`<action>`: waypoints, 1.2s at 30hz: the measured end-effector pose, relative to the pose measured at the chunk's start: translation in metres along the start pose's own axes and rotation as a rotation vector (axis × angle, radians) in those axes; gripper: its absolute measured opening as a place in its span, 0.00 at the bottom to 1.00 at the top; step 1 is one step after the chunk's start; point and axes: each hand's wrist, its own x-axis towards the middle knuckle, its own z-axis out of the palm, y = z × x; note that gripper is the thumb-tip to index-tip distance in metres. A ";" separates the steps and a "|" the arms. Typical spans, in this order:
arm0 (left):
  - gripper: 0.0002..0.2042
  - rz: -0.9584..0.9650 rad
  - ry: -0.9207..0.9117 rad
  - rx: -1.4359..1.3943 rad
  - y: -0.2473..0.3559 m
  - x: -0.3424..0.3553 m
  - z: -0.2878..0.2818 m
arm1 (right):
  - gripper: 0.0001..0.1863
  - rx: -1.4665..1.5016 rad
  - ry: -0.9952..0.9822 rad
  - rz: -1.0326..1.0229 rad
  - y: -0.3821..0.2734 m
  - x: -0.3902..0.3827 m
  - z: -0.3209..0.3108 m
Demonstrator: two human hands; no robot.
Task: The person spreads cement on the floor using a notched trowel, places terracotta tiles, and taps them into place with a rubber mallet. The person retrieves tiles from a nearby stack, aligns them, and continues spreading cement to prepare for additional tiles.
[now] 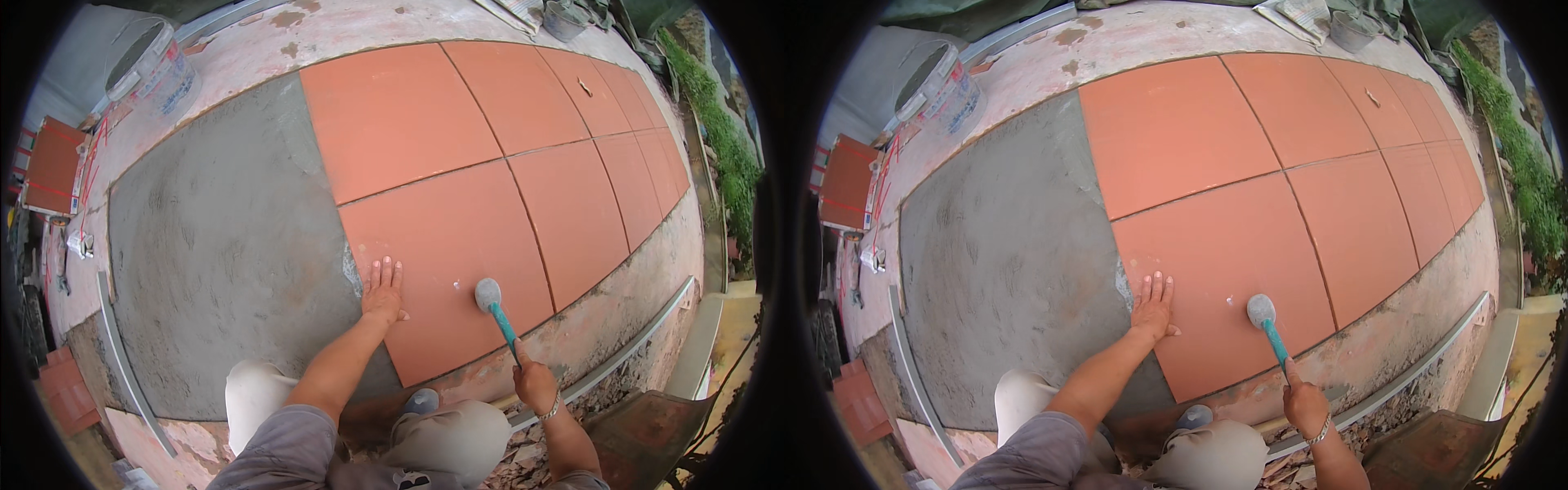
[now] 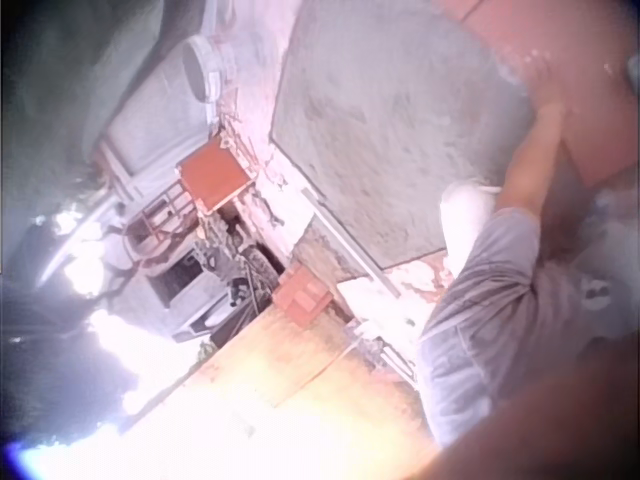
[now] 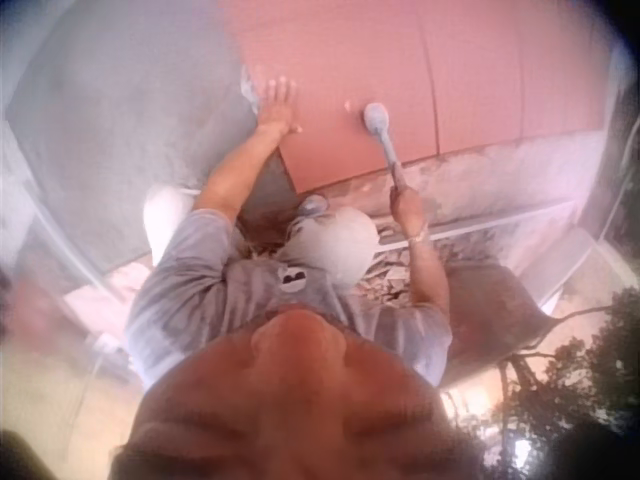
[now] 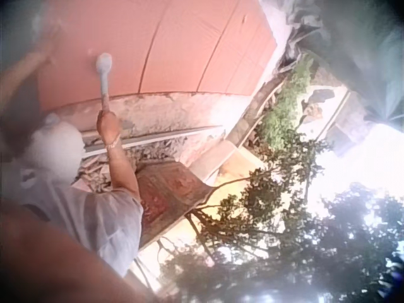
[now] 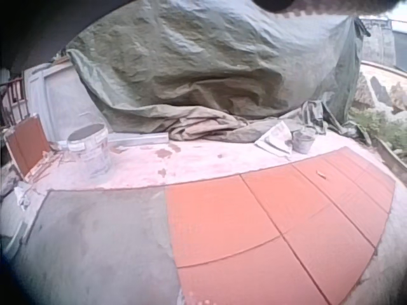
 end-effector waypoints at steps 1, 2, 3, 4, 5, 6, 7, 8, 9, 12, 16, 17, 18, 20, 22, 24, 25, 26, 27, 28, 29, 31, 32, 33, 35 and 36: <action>0.65 -0.005 0.002 0.009 0.001 0.001 0.000 | 0.35 0.028 0.033 -0.015 0.002 0.001 -0.001; 0.65 -0.004 0.005 0.006 0.001 0.002 0.001 | 0.35 0.060 0.049 -0.023 0.002 0.001 -0.002; 0.65 -0.006 0.001 0.011 0.002 0.002 0.002 | 0.35 0.077 0.102 -0.022 0.002 0.001 -0.004; 0.65 -0.008 0.000 0.014 0.002 0.004 0.002 | 0.35 0.094 0.126 -0.034 0.002 0.001 -0.007; 0.65 0.004 0.014 0.025 0.002 0.004 0.004 | 0.35 0.094 0.175 -0.043 0.000 0.000 -0.007; 0.65 0.014 0.032 0.032 0.001 0.005 0.005 | 0.34 0.095 0.248 -0.077 -0.002 -0.002 -0.008; 0.66 0.014 0.040 0.035 0.001 0.005 0.006 | 0.34 0.081 0.230 -0.036 -0.005 -0.005 -0.007; 0.66 0.023 0.051 0.040 0.000 0.004 0.008 | 0.34 0.070 0.240 -0.020 -0.008 -0.007 -0.005; 0.66 0.025 0.057 0.042 0.000 0.004 0.008 | 0.33 0.069 0.246 -0.038 -0.008 -0.008 -0.005; 0.66 0.030 0.062 0.047 0.000 0.002 0.009 | 0.34 0.051 0.074 0.051 -0.004 -0.009 -0.001; 0.66 0.017 0.052 0.051 0.003 0.002 0.007 | 0.35 0.080 0.076 0.052 0.003 -0.015 0.010; 0.65 0.019 0.057 0.042 0.004 0.002 0.007 | 0.35 0.078 0.042 0.064 0.003 -0.016 0.014; 0.65 0.022 0.056 0.032 0.004 0.002 0.006 | 0.35 0.089 0.006 0.080 0.004 -0.018 0.020; 0.65 0.008 0.059 0.027 0.004 0.001 0.005 | 0.37 0.095 0.014 0.062 0.008 -0.019 0.028; 0.65 0.020 0.048 0.059 0.006 -0.001 0.005 | 0.39 0.147 0.021 0.066 0.011 -0.023 0.037; 0.66 0.040 0.068 0.107 0.011 -0.001 0.006 | 0.41 0.189 0.062 0.121 0.015 -0.027 0.046; 0.66 0.028 0.065 0.119 0.014 0.000 0.006 | 0.41 0.173 0.048 0.186 0.015 -0.025 0.050; 0.66 0.052 0.091 0.132 0.016 0.000 0.007 | 0.41 0.223 0.081 0.164 0.016 -0.024 0.052; 0.66 0.048 0.093 0.140 0.018 0.001 0.008 | 0.40 0.286 0.053 0.167 0.017 -0.023 0.053; 0.66 0.027 0.094 0.135 0.018 0.000 0.010 | 0.40 0.317 0.123 0.156 0.018 -0.024 0.054; 0.66 0.065 0.131 0.161 0.018 0.001 0.012 | 0.40 0.358 0.175 0.129 0.018 -0.024 0.054; 0.67 0.075 0.160 0.199 0.014 0.003 0.018 | 0.39 0.400 0.231 0.102 0.019 -0.026 0.053; 0.66 0.105 0.185 0.193 0.011 0.004 0.021 | 0.38 0.420 0.265 0.087 0.019 -0.028 0.052; 0.66 0.107 0.179 0.192 0.010 0.007 0.023 | 0.37 0.390 0.287 0.101 0.019 -0.028 0.051; 0.66 0.105 0.190 0.176 0.009 0.009 0.027 | 0.35 0.365 0.309 0.117 0.021 -0.029 0.051; 0.65 0.095 0.181 0.179 0.010 0.010 0.027 | 0.34 0.363 0.276 0.143 0.023 -0.029 0.051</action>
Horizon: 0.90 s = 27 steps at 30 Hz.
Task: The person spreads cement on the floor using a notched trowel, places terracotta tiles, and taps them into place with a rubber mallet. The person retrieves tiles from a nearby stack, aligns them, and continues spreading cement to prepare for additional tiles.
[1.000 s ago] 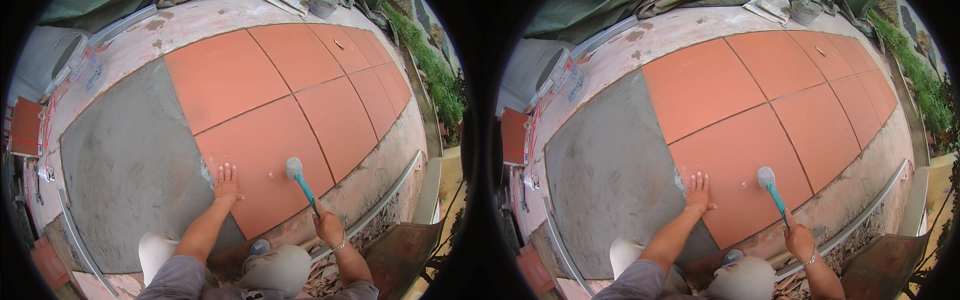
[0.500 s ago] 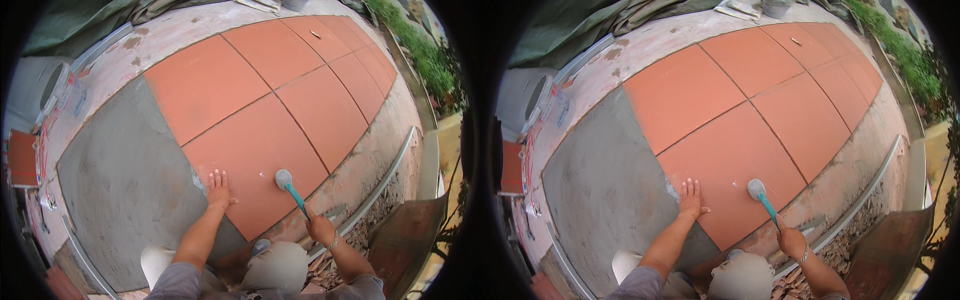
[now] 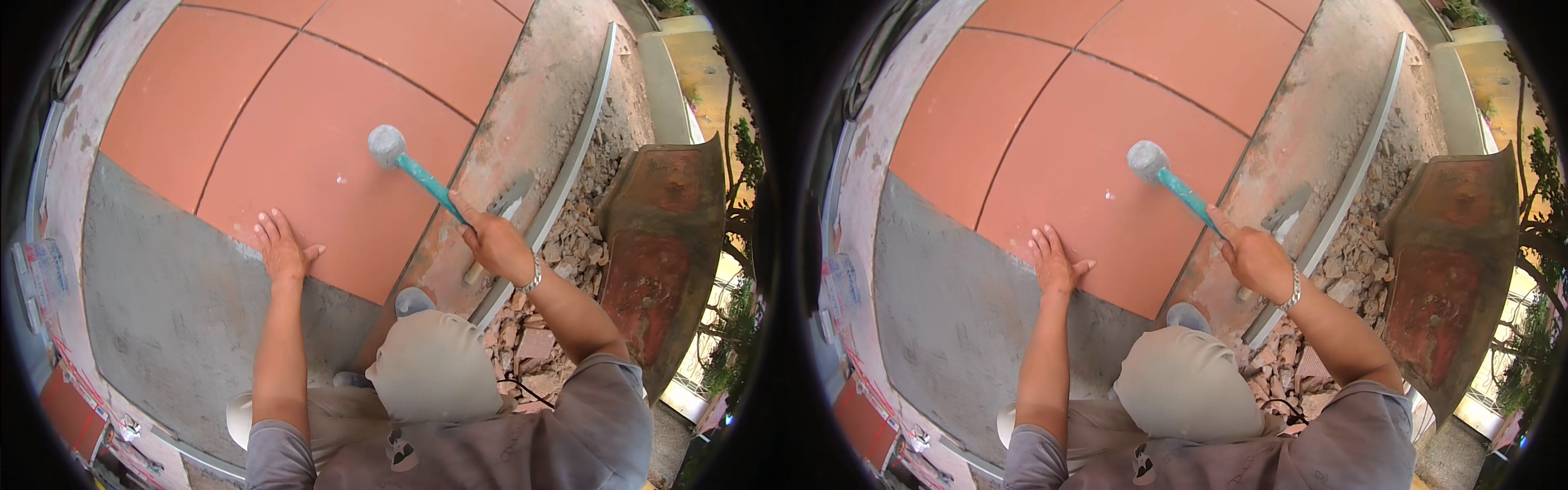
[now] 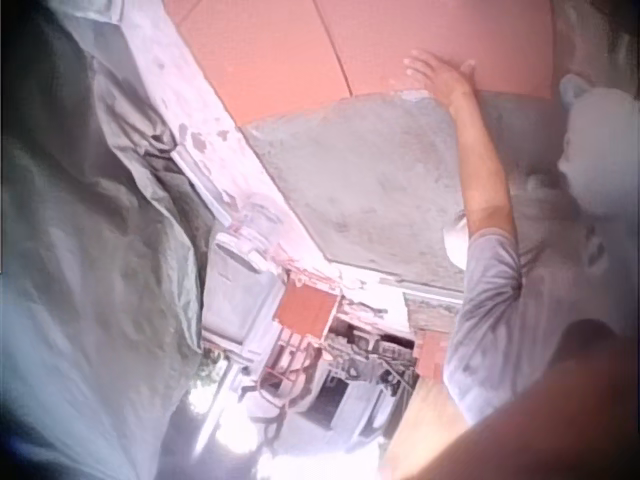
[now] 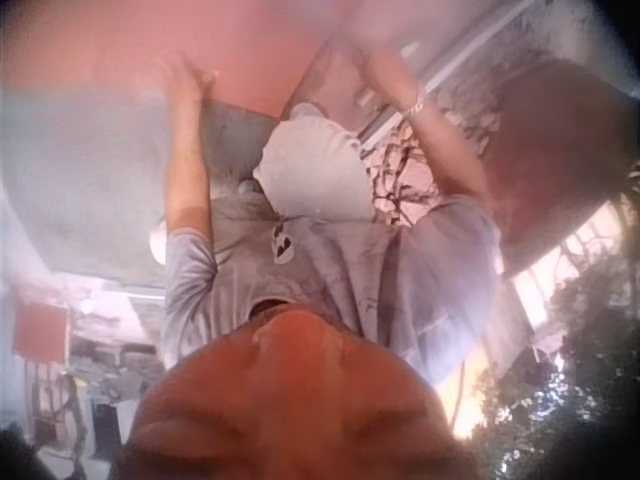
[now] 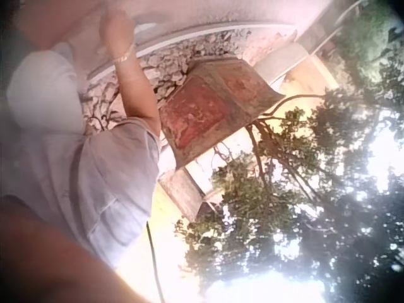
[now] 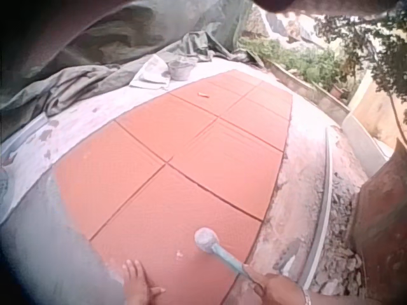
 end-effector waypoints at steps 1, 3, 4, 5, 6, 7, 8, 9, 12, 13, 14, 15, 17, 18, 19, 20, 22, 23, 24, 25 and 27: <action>0.64 -0.010 -0.007 -0.005 0.001 0.000 0.000 | 0.33 -0.003 -0.016 0.014 0.001 0.000 0.001; 0.63 -0.030 -0.018 -0.006 0.003 0.000 -0.002 | 0.33 -0.101 -0.109 0.065 0.005 0.002 0.003; 0.63 -0.041 -0.030 0.002 0.004 -0.001 -0.003 | 0.33 -0.150 -0.155 0.103 0.005 0.002 0.006; 0.62 -0.044 -0.012 -0.005 0.004 -0.001 -0.004 | 0.33 -0.142 -0.144 0.085 0.006 0.002 0.008; 0.62 -0.047 -0.022 0.022 0.001 -0.002 -0.005 | 0.33 -0.141 -0.135 0.088 0.007 0.000 0.010; 0.61 -0.033 0.000 0.031 -0.002 -0.001 -0.005 | 0.33 -0.135 -0.118 0.086 0.008 -0.001 0.012; 0.61 -0.006 0.040 0.031 -0.004 0.001 -0.004 | 0.34 -0.141 -0.120 0.078 0.009 -0.002 0.013; 0.60 0.001 0.076 0.008 -0.009 0.006 -0.005 | 0.34 -0.139 -0.117 0.068 0.010 -0.003 0.014; 0.59 0.023 0.197 -0.021 -0.035 0.030 -0.015 | 0.32 -0.055 -0.030 0.057 0.009 -0.006 0.016; 0.59 -0.006 0.217 0.005 -0.044 0.037 -0.020 | 0.31 -0.016 0.006 0.046 0.007 -0.005 0.016; 0.59 -0.051 0.224 0.018 -0.054 0.042 -0.024 | 0.29 0.037 0.021 0.062 0.003 -0.003 0.015; 0.59 -0.050 0.212 0.051 -0.064 0.046 -0.030 | 0.27 0.095 0.033 0.081 -0.003 -0.001 0.016; 0.59 -0.065 0.171 0.072 -0.079 0.053 -0.039 | 0.23 0.195 0.075 0.063 -0.020 0.007 0.019; 0.58 -0.053 0.150 0.099 -0.083 0.056 -0.041 | 0.22 0.236 0.098 0.019 -0.030 0.016 0.023; 0.58 -0.051 0.129 0.112 -0.086 0.056 -0.040 | 0.21 0.273 0.118 -0.025 -0.041 0.023 0.029; 0.58 -0.045 0.108 0.118 -0.089 0.055 -0.039 | 0.20 0.288 0.109 -0.041 -0.050 0.032 0.034; 0.58 -0.052 0.101 0.139 -0.093 0.057 -0.037 | 0.20 0.324 0.118 -0.113 -0.065 0.049 0.051; 0.58 -0.044 0.111 0.136 -0.094 0.058 -0.036 | 0.19 0.323 0.159 -0.132 -0.071 0.060 0.064; 0.58 -0.052 0.102 0.143 -0.096 0.058 -0.035 | 0.19 0.336 0.216 -0.201 -0.077 0.072 0.080; 0.58 -0.048 0.103 0.145 -0.096 0.057 -0.034 | 0.19 0.352 0.268 -0.266 -0.080 0.083 0.095; 0.59 -0.049 0.098 0.142 -0.097 0.056 -0.034 | 0.19 0.384 0.182 -0.275 -0.082 0.106 0.121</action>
